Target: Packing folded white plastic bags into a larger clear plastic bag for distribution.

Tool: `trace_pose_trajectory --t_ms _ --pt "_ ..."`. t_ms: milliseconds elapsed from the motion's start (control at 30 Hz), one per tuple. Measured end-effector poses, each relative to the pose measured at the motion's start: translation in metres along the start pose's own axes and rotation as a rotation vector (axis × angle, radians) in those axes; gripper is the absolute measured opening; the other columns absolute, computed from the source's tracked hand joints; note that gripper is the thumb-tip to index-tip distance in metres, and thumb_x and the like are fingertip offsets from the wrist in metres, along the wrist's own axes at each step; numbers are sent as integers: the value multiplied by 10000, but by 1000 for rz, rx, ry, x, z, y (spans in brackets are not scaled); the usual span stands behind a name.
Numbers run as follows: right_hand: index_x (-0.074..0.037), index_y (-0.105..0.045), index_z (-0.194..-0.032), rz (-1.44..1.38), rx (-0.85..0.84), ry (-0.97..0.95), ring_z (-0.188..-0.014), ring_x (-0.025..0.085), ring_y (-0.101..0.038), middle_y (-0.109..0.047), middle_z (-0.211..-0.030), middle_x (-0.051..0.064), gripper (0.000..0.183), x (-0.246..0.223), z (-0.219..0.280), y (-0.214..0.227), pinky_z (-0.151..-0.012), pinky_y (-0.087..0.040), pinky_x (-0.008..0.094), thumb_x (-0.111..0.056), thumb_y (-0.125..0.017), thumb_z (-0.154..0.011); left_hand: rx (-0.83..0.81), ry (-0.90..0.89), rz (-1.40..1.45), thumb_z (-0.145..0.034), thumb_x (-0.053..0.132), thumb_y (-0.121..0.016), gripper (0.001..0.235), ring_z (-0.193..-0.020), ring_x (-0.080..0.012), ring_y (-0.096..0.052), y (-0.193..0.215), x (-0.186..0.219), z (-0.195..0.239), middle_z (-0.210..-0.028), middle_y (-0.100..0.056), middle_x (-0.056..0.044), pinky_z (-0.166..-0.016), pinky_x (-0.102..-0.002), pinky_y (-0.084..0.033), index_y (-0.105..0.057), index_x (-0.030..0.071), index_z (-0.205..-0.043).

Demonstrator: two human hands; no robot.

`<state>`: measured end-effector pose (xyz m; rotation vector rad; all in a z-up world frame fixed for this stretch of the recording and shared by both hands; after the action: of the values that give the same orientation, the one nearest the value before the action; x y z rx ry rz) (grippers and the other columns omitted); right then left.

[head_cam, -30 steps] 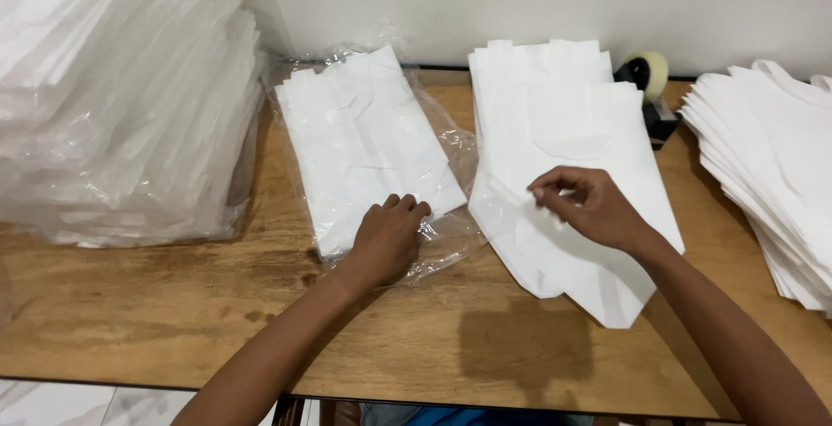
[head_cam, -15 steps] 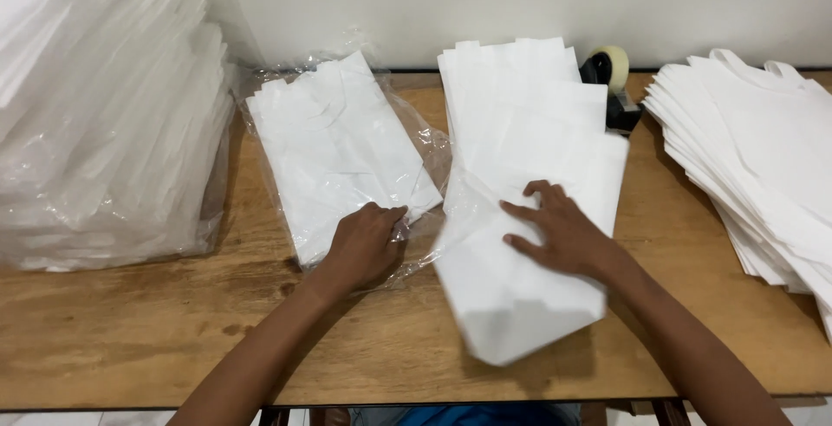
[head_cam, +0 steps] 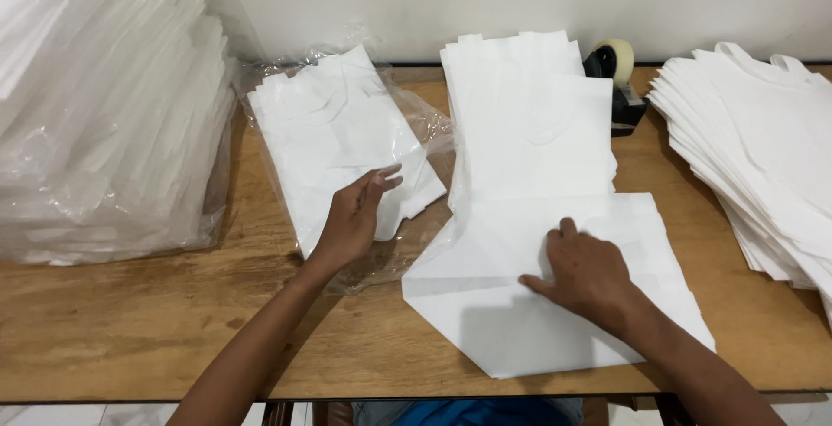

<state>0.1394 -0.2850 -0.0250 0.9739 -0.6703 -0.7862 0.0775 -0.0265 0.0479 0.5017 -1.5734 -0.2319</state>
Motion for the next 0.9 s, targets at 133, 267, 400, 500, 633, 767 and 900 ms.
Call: trace_pose_trajectory --t_ms 133,267,400,500,633,767,900 --pt "-57 -628 -1149 -88 217 383 -1100 338 -609 -611 -1141 134 447 -42 2 28 -869 -522 429 -393 -669 -856 -18 -75 278 -1058 329 -254 533 -1340 -452 -461 0 -10 -11 -1373 -560 -287 -1111 -605 -310 -473 36 -1446" --pt "-24 -596 -1260 -307 -41 859 -1362 397 -410 -565 -1365 194 342 -127 39 51 -1114 -334 478 -115 -533 -937 -99 -76 381 -1050 381 -266 568 -1396 -440 -383 -11 -6 -9 -1448 -498 -264 -1148 -611 -255 -441 47 -1475" --pt "-52 -455 -1423 -140 -39 857 -1449 378 -276 -441 -1481 184 469 -154 25 42 -1175 -234 492 -176 -493 -972 -120 -88 388 -1048 387 -234 594 -1402 -486 -342 -18 -16 -11 -1459 -456 -309 -1139 -647 -226 -409 26 -1487" --pt "-90 -308 -1518 -71 0 798 -1498 368 -147 -304 -1570 170 574 -153 6 35 -1210 -116 499 -291 -430 -994 -131 -113 496 -1060 411 -258 570 -1412 -352 -377 -25 -35 -20 -1447 -513 -195 -1163 -565 -245 -411 100 -1512" --pt "-74 -317 -1477 12 119 700 -1501 362 -171 -297 -1554 202 725 -136 -25 27 -1214 -139 499 -580 -372 -961 -160 -171 478 -1049 458 -261 613 -1419 -382 -364 -39 -40 -26 -1484 -464 -227 -1166 -585 -220 -381 94 -1528" --pt "-51 -349 -1460 -23 162 669 -1492 353 -214 -383 -1499 206 755 -127 -33 39 -1235 -96 471 -597 -438 -945 -221 -208 399 -1032 480 -286 639 -1427 -426 -335 -51 -20 -16 -1520 -411 -248 -1180 -581 -208 -372 88 -1530" --pt "-42 -419 -1427 -103 279 724 -1433 361 -308 -466 -1391 187 554 -112 -41 41 -1240 -161 457 -356 -526 -984 -241 -183 442 -1042 382 -333 557 -1421 -375 -366 -50 -20 -12 -1518 -438 -214 -1191 -539 -223 -390 106 -1522"
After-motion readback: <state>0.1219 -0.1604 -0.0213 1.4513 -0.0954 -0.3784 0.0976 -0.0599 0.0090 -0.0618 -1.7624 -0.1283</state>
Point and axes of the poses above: each hand's wrist, its own z-axis away from the middle knuckle, its own y-axis out of the back of the hand, x = y × z, the point moved 10 cm from there along -z, towards the middle knuckle
